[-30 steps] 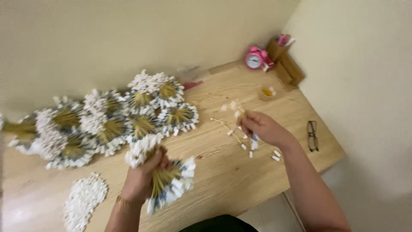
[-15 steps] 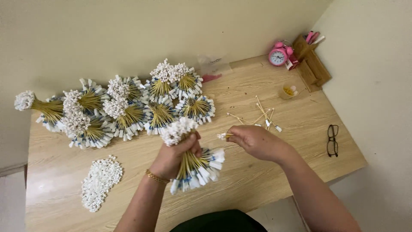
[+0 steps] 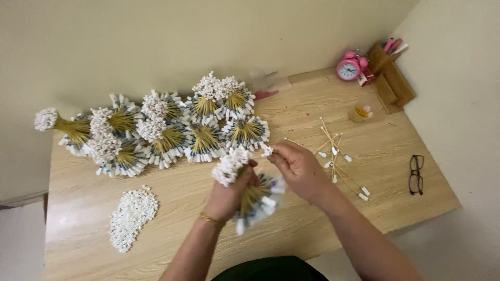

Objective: Assembling and organizing bundles of wires with white plastic tips on a wooden table

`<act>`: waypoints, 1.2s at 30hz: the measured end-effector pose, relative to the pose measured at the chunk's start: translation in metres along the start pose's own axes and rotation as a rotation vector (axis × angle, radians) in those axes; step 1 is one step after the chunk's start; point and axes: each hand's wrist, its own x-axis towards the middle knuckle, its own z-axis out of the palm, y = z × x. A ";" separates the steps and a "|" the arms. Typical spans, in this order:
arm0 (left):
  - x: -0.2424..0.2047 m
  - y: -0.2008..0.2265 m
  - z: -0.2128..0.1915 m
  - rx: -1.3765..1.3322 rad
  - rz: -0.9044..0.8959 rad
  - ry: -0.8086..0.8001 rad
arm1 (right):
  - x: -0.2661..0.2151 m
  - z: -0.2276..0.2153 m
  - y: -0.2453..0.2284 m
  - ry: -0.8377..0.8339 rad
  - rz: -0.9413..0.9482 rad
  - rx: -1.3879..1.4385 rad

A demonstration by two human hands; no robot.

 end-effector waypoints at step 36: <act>-0.024 -0.081 -0.004 -0.799 -0.306 0.260 | 0.035 0.001 0.223 -0.073 0.636 -0.616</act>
